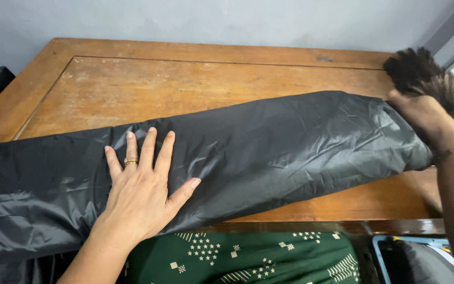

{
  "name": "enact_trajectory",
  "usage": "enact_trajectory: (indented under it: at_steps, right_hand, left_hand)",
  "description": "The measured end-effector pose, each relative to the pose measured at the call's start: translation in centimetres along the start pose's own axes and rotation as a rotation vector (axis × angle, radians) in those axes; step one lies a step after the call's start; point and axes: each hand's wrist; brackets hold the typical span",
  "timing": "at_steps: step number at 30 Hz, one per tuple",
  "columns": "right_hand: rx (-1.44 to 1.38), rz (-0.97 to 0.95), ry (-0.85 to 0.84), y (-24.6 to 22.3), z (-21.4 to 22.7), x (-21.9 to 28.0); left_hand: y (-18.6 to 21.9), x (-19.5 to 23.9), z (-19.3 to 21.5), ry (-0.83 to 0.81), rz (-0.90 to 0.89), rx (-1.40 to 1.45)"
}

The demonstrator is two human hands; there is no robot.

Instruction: The person folds a long black plastic sheet on a wooden table. They smooth the sheet, fold it lengthwise multiple times, and then fold the ends to create a compact rectangular bundle.

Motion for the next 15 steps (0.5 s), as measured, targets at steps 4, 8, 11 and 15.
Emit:
enact_trajectory:
  at_steps: [4,8,11,15]
  right_hand:
    - [0.349,0.148,0.225,-0.4,2.6,0.2]
    - [0.522,0.454,0.499,-0.5,3.1,2.8]
    - [0.481,0.091,0.202,-6.9,2.6,9.6]
    - [0.043,0.008,-0.102,-12.5,2.1,14.6]
  left_hand:
    - [0.4,-0.1,0.3,0.062,-0.035,-0.029]
    - [0.6,-0.4,0.7,0.060,-0.057,0.012]
    - [0.8,-0.5,0.8,0.048,-0.074,0.004]
    - [1.0,-0.9,1.1,0.077,-0.095,-0.017]
Point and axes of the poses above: each hand's wrist, its own x-axis away from the middle knuckle, its own z-axis out of the back of the hand, y = z × x, and after that the axes turned 6 degrees about -z, right-handed
